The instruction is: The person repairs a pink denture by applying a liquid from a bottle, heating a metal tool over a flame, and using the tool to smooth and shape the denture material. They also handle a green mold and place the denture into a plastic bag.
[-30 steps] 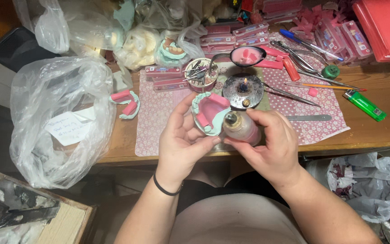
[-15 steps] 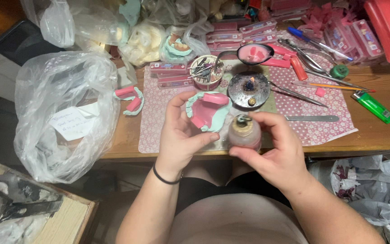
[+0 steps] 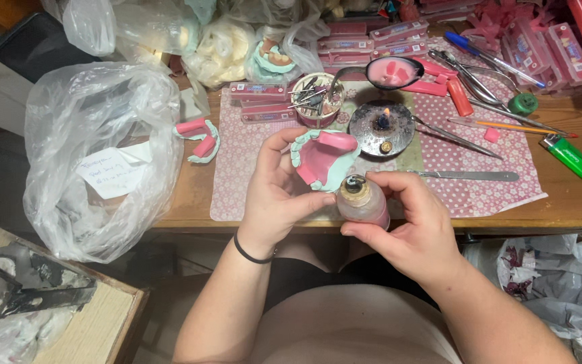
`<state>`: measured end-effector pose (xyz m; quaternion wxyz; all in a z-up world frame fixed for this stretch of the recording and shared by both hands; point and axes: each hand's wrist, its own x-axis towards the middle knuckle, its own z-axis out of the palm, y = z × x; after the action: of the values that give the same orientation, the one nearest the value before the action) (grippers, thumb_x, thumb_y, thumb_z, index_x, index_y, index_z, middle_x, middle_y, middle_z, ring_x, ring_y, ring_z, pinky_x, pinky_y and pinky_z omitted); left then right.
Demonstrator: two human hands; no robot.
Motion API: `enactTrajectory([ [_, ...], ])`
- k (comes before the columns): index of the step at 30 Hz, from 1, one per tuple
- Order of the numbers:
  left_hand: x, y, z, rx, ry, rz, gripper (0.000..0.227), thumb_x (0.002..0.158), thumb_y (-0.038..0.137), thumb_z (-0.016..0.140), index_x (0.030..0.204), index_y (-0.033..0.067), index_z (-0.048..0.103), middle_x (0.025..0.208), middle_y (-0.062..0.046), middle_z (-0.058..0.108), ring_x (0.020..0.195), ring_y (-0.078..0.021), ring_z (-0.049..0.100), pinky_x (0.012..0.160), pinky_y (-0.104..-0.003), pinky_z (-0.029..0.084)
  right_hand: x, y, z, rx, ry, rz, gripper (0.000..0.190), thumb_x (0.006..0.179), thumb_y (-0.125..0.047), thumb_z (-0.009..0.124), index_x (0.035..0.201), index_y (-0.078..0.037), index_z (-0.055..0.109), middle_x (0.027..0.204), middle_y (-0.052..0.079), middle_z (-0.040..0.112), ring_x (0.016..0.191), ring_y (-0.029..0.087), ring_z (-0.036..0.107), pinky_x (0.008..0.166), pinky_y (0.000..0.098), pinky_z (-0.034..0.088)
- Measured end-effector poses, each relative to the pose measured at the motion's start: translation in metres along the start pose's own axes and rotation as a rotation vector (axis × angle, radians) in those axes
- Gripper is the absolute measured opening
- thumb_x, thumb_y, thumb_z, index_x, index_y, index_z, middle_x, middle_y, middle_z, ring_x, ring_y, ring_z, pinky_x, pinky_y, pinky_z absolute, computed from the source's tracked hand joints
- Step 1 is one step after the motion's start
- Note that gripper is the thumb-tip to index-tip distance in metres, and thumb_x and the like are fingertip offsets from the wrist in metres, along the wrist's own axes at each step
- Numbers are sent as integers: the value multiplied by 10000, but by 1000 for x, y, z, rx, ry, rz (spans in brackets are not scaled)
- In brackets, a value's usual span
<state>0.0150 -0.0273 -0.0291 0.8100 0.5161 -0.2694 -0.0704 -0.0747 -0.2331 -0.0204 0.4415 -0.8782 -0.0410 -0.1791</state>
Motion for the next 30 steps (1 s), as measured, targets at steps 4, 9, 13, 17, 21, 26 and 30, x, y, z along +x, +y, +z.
enactTrajectory([
  [4,3,3,0,88,71,3,866,743,92,926,1449,95,424,1425,-98,571,1270,-178,596,1100,-313,502,1,1,-4,-2,-28,-37,732,686,-361,946,1288,-89,631,1188,24,724,1052,149,699,896,281,532],
  [9,5,10,5,172,36,48,770,814,106,865,1424,75,395,1600,-223,478,1447,-241,527,1186,-352,465,6,-7,-5,-70,45,-146,766,683,-422,944,1282,-65,628,1209,69,714,1089,210,705,970,329,509],
  [13,4,18,10,303,71,66,694,842,86,831,1408,91,430,1583,-209,506,1472,-268,526,1108,-339,525,7,-8,1,-86,69,-173,761,684,-449,943,1267,-72,631,1171,53,718,1050,214,711,926,334,524],
  [17,4,19,5,425,138,35,795,766,183,894,1419,91,450,1514,-132,568,1356,-214,601,1076,-320,532,4,-3,2,-145,69,-187,730,705,-445,938,1245,-63,629,1143,61,724,1009,250,703,907,376,508],
  [21,3,18,6,534,201,4,840,727,216,929,1425,96,478,1428,-55,604,1207,-160,668,925,-278,571,9,-10,0,-91,89,-199,691,724,-389,946,1232,-53,620,1140,92,700,1011,250,694,915,360,505],
  [26,3,26,13,641,247,-14,779,722,212,913,1390,120,524,1441,-48,602,1156,-165,690,880,-262,572,11,-6,3,-137,118,-226,687,732,-406,947,1220,-50,619,1110,98,699,978,268,690,891,377,505],
  [30,4,22,10,592,280,-55,833,671,212,947,1389,119,537,1399,-28,603,1083,-135,689,828,-234,569,7,-2,1,-134,110,-175,664,735,-379,943,1217,-40,637,1131,95,697,1007,256,696,911,361,506],
])
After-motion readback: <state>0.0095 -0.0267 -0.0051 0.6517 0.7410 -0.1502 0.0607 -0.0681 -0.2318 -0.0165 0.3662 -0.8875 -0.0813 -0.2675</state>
